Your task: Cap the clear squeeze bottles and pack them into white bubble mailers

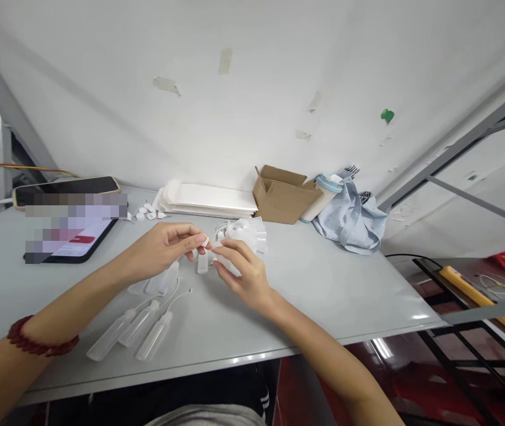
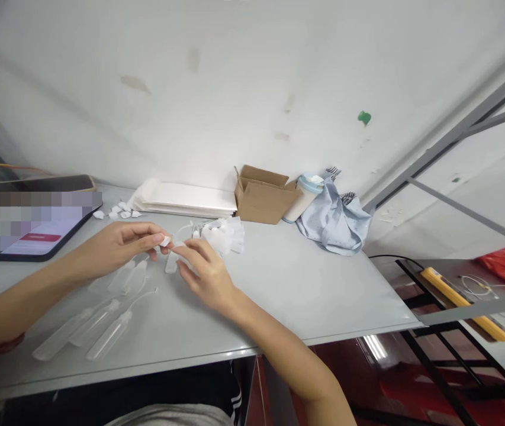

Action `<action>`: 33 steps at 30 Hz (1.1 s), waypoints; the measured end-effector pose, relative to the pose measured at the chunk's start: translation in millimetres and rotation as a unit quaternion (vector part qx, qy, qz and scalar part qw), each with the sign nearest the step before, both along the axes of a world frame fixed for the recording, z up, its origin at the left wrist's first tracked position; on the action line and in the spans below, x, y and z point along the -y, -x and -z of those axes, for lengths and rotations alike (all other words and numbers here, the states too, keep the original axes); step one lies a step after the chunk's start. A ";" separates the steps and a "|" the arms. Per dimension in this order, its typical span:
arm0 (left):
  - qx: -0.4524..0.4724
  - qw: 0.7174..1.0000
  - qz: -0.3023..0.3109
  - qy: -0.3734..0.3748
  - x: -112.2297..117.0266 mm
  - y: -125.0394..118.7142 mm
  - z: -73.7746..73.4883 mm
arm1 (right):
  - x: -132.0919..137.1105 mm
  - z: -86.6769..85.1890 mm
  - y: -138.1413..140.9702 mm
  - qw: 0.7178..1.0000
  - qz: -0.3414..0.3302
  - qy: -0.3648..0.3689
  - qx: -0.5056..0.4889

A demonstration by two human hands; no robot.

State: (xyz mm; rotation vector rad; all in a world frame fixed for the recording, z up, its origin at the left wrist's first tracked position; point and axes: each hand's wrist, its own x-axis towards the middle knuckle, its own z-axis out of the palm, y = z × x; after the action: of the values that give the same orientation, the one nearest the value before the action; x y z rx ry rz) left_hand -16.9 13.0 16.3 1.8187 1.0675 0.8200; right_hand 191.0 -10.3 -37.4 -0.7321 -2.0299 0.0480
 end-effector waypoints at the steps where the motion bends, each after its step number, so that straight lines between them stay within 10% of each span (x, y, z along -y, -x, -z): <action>1: 0.006 1.000 -0.001 0.000 0.2 -0.8 0.5 | 0.1 0.3 0.2 1.000 -0.004 0.004 0.004; 7: 0.029 0.999 -0.031 0.022 -2.1 -0.8 6.0 | 4.7 -6.4 1.5 0.985 -0.055 0.146 -0.067; 13: 0.010 0.999 0.018 0.035 -2.8 -1.0 7.5 | 4.8 -16.2 2.6 0.832 -0.190 0.464 -0.235; 33: 0.014 0.995 0.069 -0.076 0.4 -5.2 17.5 | -0.7 -22.8 -1.7 0.647 -0.256 0.641 -0.325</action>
State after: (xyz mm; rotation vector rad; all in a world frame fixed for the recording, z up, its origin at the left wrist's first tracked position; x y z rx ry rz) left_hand -11.8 12.6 -1.2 1.9790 0.8700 0.8593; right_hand 192.6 -9.6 -14.6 -0.7080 -1.1428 1.9471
